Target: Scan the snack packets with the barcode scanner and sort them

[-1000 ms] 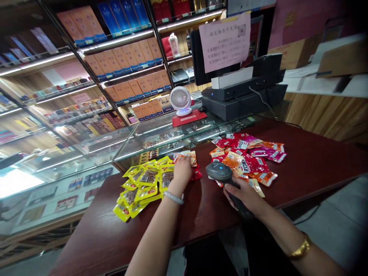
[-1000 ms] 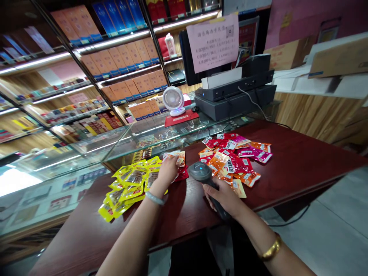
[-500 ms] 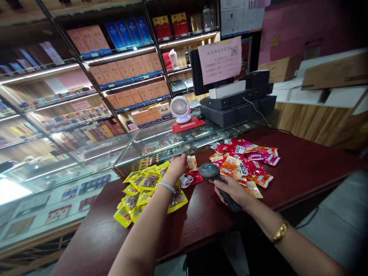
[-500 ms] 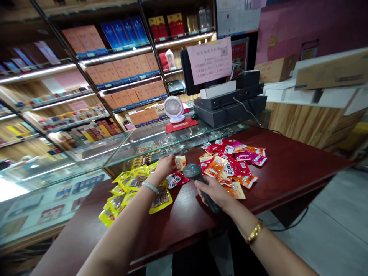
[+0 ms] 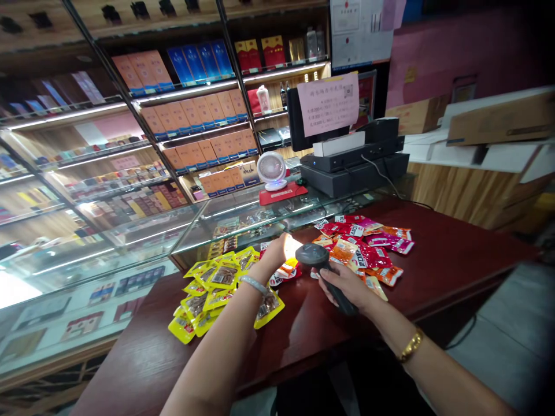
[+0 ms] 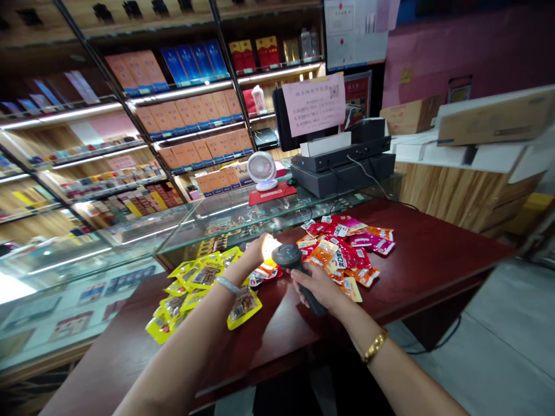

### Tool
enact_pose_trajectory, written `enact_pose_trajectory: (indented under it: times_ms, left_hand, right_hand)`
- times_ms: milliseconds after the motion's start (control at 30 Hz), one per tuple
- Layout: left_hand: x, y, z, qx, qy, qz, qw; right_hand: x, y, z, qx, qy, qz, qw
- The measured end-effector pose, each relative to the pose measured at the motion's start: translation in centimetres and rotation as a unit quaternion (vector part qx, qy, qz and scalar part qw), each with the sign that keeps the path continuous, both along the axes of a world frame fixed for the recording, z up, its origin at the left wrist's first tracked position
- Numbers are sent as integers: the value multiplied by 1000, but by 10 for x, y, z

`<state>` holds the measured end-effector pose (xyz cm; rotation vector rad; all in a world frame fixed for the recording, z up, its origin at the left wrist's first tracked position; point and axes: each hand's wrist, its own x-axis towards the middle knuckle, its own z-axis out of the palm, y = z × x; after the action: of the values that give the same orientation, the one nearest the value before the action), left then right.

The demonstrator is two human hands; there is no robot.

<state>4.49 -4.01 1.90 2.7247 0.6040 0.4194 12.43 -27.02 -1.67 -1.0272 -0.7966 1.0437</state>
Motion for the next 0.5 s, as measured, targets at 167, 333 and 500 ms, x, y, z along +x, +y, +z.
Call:
enact_pose_trajectory:
  times_ms: [167, 333, 500]
  left_hand:
    - [10, -1, -6, -20, -10, -17, 1000]
    - [60, -18, -6, -127, -56, 2, 990]
    - [89, -50, 15, -146, -134, 108, 974]
  right_hand:
    - [9, -6, -5, 2, 11, -2, 1000]
    - [18, -23, -15, 5, 31, -52, 998]
    - [25, -38, -21, -9, 38, -70, 997]
